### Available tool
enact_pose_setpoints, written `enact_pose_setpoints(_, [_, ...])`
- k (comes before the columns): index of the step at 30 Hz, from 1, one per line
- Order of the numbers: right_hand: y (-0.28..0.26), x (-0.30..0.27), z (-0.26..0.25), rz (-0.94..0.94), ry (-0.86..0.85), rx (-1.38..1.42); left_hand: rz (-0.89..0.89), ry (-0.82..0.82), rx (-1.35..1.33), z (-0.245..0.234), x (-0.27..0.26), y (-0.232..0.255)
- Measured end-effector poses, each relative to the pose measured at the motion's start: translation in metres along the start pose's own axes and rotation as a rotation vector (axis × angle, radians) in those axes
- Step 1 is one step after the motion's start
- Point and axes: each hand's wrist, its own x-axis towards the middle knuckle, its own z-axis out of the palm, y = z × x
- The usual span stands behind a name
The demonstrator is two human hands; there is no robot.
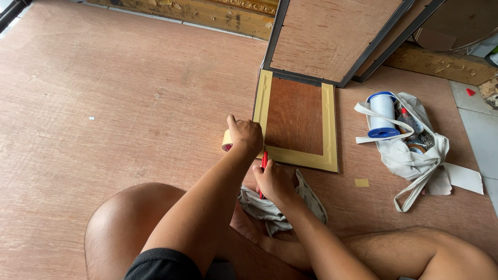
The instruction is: Applying adhesive tape to the edges of a picture frame backing and assembling the frame.
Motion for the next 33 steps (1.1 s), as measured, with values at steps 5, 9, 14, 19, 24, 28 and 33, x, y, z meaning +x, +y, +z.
enact_pose_setpoints(5, [0.002, 0.002, 0.002, -0.006, -0.007, -0.003, -0.001, 0.003, 0.011, -0.001, -0.001, 0.0])
enact_pose_setpoints(9, [-0.001, -0.001, 0.0, 0.004, -0.012, 0.012, -0.007, -0.001, 0.008, -0.002, -0.002, 0.0])
enact_pose_setpoints(14, [-0.001, -0.001, -0.001, 0.006, -0.005, -0.001, -0.008, -0.009, 0.005, -0.004, -0.003, 0.0])
enact_pose_setpoints(19, [-0.002, -0.002, -0.006, 0.013, -0.027, 0.016, 0.002, -0.006, 0.005, -0.002, 0.0, -0.001])
enact_pose_setpoints(24, [-0.001, -0.002, -0.003, -0.003, -0.021, 0.013, 0.004, 0.003, 0.005, 0.002, 0.001, -0.001])
enact_pose_setpoints(28, [0.003, 0.008, 0.0, -0.001, -0.027, 0.004, -0.001, 0.007, 0.009, 0.0, 0.001, 0.0])
enact_pose_setpoints(33, [-0.014, -0.012, -0.03, -0.019, -0.15, 0.033, -0.013, -0.003, -0.009, -0.001, 0.0, 0.0])
